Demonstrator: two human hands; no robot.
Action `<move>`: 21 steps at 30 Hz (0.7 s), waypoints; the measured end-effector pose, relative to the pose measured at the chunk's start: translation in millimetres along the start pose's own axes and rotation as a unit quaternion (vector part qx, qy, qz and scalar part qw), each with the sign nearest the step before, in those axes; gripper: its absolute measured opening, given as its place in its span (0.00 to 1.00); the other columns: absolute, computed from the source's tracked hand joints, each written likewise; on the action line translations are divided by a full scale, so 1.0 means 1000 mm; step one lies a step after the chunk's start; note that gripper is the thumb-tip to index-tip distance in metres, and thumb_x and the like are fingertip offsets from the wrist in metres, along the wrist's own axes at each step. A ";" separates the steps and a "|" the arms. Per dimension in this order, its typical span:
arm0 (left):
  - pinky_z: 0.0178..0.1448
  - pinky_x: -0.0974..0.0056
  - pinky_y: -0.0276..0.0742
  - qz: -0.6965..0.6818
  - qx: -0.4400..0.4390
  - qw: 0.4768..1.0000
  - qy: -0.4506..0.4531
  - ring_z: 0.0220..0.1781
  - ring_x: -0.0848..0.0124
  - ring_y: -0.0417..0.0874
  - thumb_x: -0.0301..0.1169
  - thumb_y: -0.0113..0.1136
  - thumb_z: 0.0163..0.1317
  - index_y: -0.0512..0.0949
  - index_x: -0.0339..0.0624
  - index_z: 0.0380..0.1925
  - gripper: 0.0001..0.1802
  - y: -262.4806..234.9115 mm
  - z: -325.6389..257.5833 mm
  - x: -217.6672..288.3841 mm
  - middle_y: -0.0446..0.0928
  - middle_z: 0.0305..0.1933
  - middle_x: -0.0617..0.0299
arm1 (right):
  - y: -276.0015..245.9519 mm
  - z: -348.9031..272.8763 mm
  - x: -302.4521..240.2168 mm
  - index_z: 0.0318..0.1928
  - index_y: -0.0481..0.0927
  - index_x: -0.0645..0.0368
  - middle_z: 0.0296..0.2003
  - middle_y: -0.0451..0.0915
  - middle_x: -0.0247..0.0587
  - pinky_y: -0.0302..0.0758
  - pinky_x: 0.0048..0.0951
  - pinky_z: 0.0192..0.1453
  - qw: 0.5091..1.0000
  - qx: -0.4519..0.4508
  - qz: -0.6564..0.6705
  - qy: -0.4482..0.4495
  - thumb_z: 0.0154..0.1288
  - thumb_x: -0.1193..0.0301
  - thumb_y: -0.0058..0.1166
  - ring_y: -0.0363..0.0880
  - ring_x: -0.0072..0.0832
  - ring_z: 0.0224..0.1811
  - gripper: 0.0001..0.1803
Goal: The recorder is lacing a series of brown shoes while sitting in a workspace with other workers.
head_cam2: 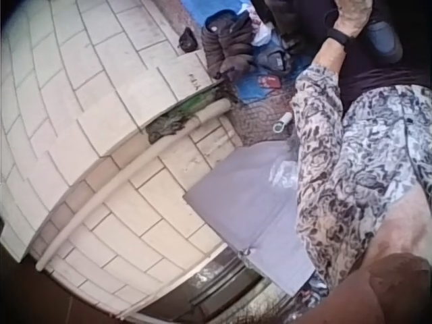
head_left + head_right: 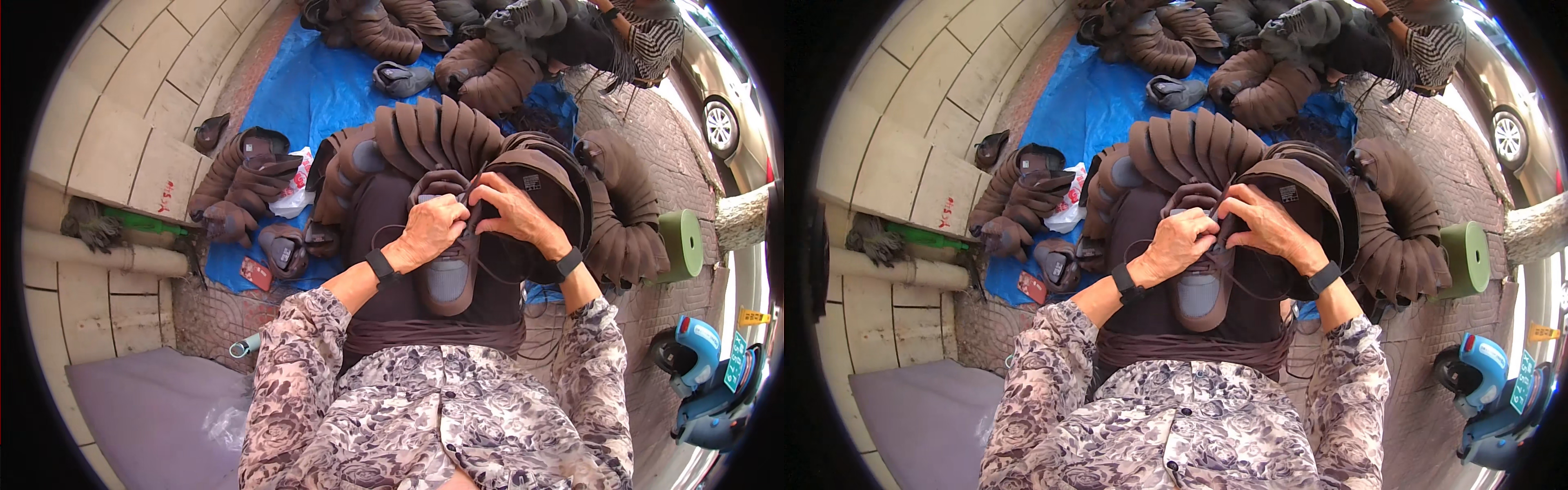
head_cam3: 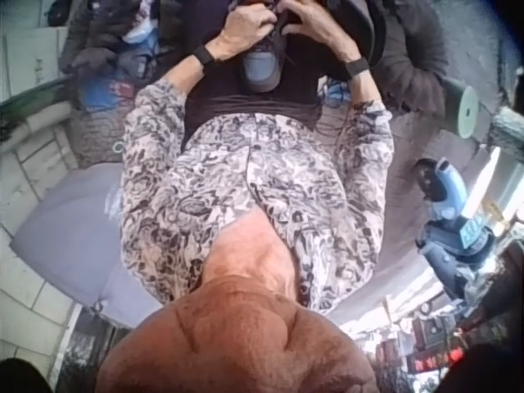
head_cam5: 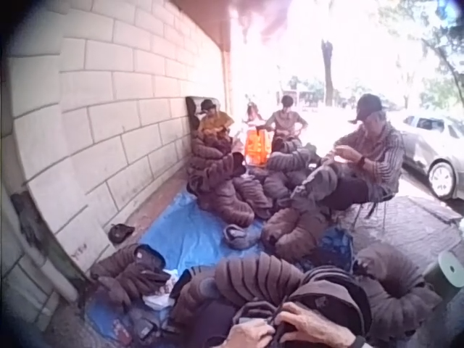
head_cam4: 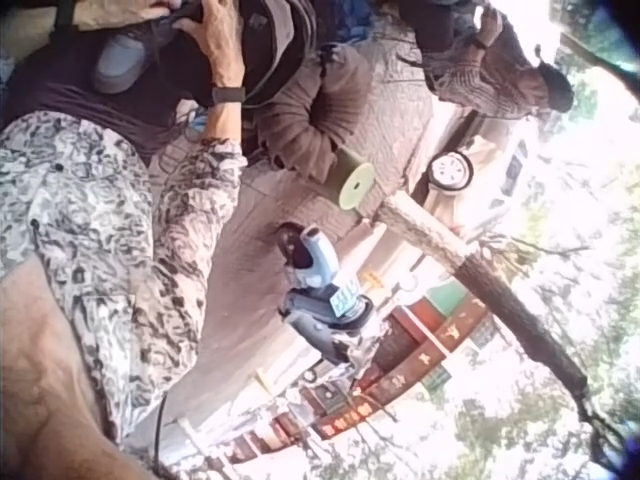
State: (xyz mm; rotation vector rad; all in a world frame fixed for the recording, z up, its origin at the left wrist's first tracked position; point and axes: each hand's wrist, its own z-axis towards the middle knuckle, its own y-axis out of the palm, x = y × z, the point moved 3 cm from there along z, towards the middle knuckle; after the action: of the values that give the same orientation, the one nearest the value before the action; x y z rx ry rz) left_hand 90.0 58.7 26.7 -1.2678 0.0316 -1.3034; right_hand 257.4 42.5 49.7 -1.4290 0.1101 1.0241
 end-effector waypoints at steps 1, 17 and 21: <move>0.38 0.60 0.75 0.002 -0.002 1.000 0.000 0.32 0.59 0.79 0.25 0.60 0.48 0.79 0.40 0.29 0.07 0.002 0.000 0.001 0.74 0.30 0.57 | 0.003 -0.002 0.003 0.39 0.73 0.56 0.47 0.69 0.42 0.69 0.36 0.54 1.000 0.007 0.010 -0.001 0.38 0.72 0.70 0.70 0.42 0.51 0.25; 0.44 0.62 0.69 0.052 0.106 0.993 -0.011 0.34 0.64 0.79 0.26 0.67 0.44 0.81 0.43 0.24 0.05 -0.051 -0.025 0.004 0.79 0.27 0.61 | 0.034 -0.002 -0.015 0.37 0.83 0.51 0.59 0.62 0.46 0.60 0.38 0.64 0.985 0.140 0.071 0.077 0.48 0.73 0.65 0.58 0.43 0.61 0.13; 0.46 0.62 0.69 0.037 0.097 0.995 0.007 0.36 0.64 0.79 0.27 0.67 0.45 0.81 0.43 0.25 0.05 -0.049 -0.012 -0.001 0.79 0.28 0.61 | 0.044 -0.002 -0.026 0.33 0.83 0.55 0.54 0.66 0.48 0.63 0.39 0.60 0.973 0.200 0.036 0.106 0.48 0.73 0.64 0.62 0.44 0.56 0.08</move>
State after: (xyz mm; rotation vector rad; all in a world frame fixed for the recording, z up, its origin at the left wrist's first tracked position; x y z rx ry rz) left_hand 48.5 63.6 54.9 -1.0825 -0.0376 -1.2217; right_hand 215.0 19.7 32.4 -1.1645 0.5006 0.8462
